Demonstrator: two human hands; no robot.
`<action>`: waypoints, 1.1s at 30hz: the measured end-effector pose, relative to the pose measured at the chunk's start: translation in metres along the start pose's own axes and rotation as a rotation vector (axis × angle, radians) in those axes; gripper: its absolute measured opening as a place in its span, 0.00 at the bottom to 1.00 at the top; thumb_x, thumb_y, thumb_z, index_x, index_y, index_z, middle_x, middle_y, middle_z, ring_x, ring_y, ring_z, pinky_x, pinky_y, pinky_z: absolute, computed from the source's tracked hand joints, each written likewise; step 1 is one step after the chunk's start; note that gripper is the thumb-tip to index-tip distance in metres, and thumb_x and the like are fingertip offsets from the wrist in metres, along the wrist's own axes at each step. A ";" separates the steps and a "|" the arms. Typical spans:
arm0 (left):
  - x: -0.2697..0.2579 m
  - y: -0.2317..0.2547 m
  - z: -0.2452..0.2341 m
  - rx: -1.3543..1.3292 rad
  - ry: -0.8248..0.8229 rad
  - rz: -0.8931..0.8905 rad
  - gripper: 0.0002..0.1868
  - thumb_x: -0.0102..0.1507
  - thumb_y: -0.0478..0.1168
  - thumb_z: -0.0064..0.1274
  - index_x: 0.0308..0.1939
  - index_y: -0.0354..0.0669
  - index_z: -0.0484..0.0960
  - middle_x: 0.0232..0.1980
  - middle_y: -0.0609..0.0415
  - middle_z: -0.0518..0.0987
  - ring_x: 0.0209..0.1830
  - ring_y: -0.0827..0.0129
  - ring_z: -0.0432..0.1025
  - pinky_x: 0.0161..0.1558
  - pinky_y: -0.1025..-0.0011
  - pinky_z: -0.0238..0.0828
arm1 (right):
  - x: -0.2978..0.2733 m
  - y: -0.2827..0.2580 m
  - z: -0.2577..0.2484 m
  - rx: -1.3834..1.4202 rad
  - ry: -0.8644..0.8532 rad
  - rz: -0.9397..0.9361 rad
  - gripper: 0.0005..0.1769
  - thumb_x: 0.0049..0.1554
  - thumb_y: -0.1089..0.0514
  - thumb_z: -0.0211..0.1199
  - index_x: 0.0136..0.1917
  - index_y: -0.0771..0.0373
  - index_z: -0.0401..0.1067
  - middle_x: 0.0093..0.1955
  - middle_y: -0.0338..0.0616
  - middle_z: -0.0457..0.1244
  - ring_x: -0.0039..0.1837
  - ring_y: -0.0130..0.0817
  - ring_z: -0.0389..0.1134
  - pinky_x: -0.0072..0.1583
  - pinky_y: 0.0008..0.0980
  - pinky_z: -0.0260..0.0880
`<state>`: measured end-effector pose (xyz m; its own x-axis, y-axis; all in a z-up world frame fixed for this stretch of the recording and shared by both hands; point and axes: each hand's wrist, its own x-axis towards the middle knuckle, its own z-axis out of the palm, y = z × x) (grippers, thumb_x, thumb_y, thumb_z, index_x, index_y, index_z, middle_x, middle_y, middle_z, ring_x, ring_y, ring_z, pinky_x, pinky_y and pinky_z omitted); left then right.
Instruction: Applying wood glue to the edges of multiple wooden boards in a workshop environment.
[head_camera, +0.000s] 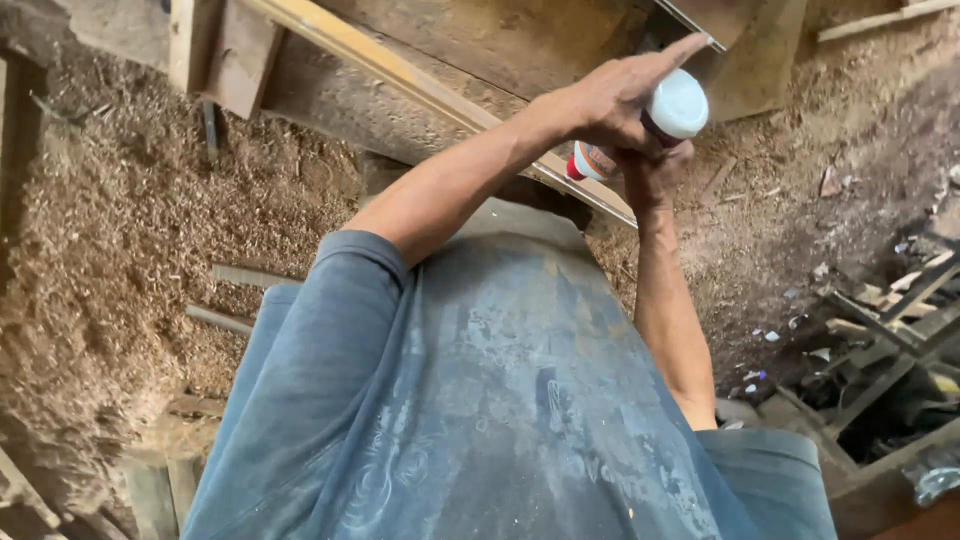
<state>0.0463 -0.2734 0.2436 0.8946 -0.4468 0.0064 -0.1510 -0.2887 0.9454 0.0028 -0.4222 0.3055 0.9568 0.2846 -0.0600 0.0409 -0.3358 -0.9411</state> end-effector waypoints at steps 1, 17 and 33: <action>-0.007 0.000 -0.016 0.044 -0.027 -0.045 0.74 0.56 0.58 0.83 0.80 0.49 0.32 0.86 0.43 0.49 0.83 0.47 0.59 0.78 0.46 0.58 | 0.006 -0.003 0.012 0.031 -0.012 -0.030 0.24 0.50 0.69 0.78 0.59 0.72 0.73 0.57 0.56 0.71 0.60 0.43 0.73 0.62 0.41 0.79; -0.155 0.003 -0.239 0.244 0.302 -0.082 0.47 0.54 0.59 0.78 0.69 0.56 0.67 0.61 0.45 0.79 0.57 0.53 0.74 0.53 0.61 0.71 | 0.075 -0.035 0.224 0.461 -0.061 -0.076 0.17 0.58 0.66 0.65 0.60 0.69 0.69 0.58 0.53 0.68 0.59 0.40 0.68 0.60 0.43 0.75; -0.389 -0.077 -0.309 -0.272 0.809 -0.881 0.44 0.61 0.27 0.45 0.79 0.48 0.46 0.79 0.40 0.61 0.73 0.46 0.68 0.68 0.53 0.76 | 0.122 -0.116 0.449 0.479 -0.047 -0.098 0.25 0.51 0.64 0.83 0.58 0.68 0.75 0.53 0.55 0.73 0.55 0.49 0.78 0.56 0.48 0.88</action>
<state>-0.1602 0.1841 0.2686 0.6642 0.4946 -0.5605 0.6436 0.0030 0.7654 -0.0144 0.0543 0.2575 0.9407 0.3377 0.0320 -0.0175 0.1427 -0.9896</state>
